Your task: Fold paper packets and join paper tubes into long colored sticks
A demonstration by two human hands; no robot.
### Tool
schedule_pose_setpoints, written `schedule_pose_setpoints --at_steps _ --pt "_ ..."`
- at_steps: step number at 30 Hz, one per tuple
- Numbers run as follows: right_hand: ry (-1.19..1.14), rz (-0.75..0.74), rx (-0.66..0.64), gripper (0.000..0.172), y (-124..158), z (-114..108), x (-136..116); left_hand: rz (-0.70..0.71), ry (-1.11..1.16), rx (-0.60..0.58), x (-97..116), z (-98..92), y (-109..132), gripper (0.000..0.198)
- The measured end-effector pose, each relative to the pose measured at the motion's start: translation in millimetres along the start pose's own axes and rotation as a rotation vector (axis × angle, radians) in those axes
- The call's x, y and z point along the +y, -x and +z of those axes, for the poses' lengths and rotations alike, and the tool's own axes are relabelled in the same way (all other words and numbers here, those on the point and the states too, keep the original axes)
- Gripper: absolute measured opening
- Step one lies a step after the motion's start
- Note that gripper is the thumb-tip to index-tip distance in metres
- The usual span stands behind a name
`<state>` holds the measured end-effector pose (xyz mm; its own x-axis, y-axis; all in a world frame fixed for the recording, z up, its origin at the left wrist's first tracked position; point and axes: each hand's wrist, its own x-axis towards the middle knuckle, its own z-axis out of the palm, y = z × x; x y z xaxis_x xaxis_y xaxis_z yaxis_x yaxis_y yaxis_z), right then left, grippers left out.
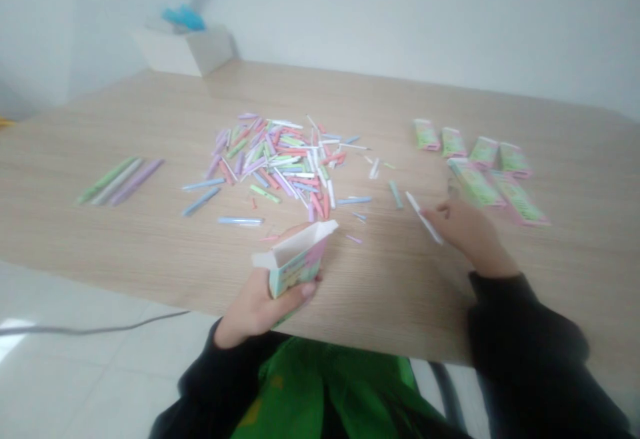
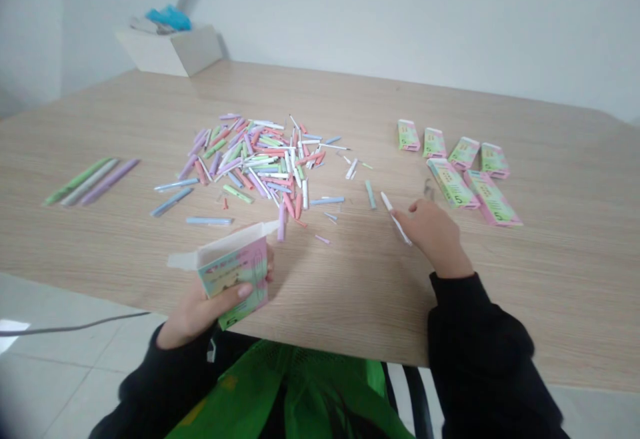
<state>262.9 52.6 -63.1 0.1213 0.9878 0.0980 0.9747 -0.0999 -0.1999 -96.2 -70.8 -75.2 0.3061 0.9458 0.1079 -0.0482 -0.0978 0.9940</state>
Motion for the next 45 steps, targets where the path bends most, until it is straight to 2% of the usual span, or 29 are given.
schedule_pose_setpoints --at_steps 2,4,8,10,13,16,21,23,27,32,34,36,40,43,45 --pt "0.034 -0.012 -0.063 0.032 -8 13 16 0.014 -0.015 -0.008 2 0.9 -2 0.042" --pt "0.039 -0.028 -0.068 0.031 -8 17 22 0.049 -0.024 -0.044 6 3.1 -5 0.042" --pt "-0.007 -0.07 -0.011 0.028 3 0 10 0.145 -0.072 -0.072 9 5.7 -13 0.065" --pt "-0.146 -0.165 0.053 0.026 13 -13 -8 0.214 -0.129 -0.035 7 6.2 -17 0.073" --pt "-0.496 -0.419 0.171 0.021 34 -29 -45 0.325 -0.213 0.0 -1 7.6 -22 0.079" --pt "-0.771 -0.592 0.189 0.021 58 -42 -87 0.362 -0.222 0.019 -10 10.3 -22 0.081" --pt "-1.262 -0.617 0.171 0.016 93 -65 -142 0.342 -0.198 0.1 -21 15.0 -16 0.083" --pt "-1.344 -0.632 0.104 0.02 102 -69 -157 0.36 -0.2 0.096 -22 16.0 -15 0.083" --pt "-1.324 -0.749 -0.087 0.023 111 -65 -173 0.505 -0.191 0.094 -16 16.1 -21 0.081" --pt "-1.044 -0.836 -0.325 0.022 109 -57 -173 0.601 -0.199 0.045 -8 14.0 -28 0.065" --pt "-0.958 -0.861 -0.301 0.027 106 -56 -172 0.596 -0.173 0.085 -9 13.4 -26 0.072" --pt "-0.899 -0.907 -0.209 0.029 104 -55 -174 0.578 -0.159 0.118 -11 13.1 -23 0.078" --pt "-0.806 -1.007 -0.101 0.022 101 -54 -184 0.53 -0.206 0.144 -9 9.6 -16 0.069" --pt "-0.813 -1.009 -0.056 0.027 91 -55 -192 0.485 -0.193 0.251 -4 -3.1 -7 0.069" --pt "-0.811 -1.013 -0.083 0.019 74 -54 -203 0.412 -0.164 0.308 -2 -19.1 3 0.066"
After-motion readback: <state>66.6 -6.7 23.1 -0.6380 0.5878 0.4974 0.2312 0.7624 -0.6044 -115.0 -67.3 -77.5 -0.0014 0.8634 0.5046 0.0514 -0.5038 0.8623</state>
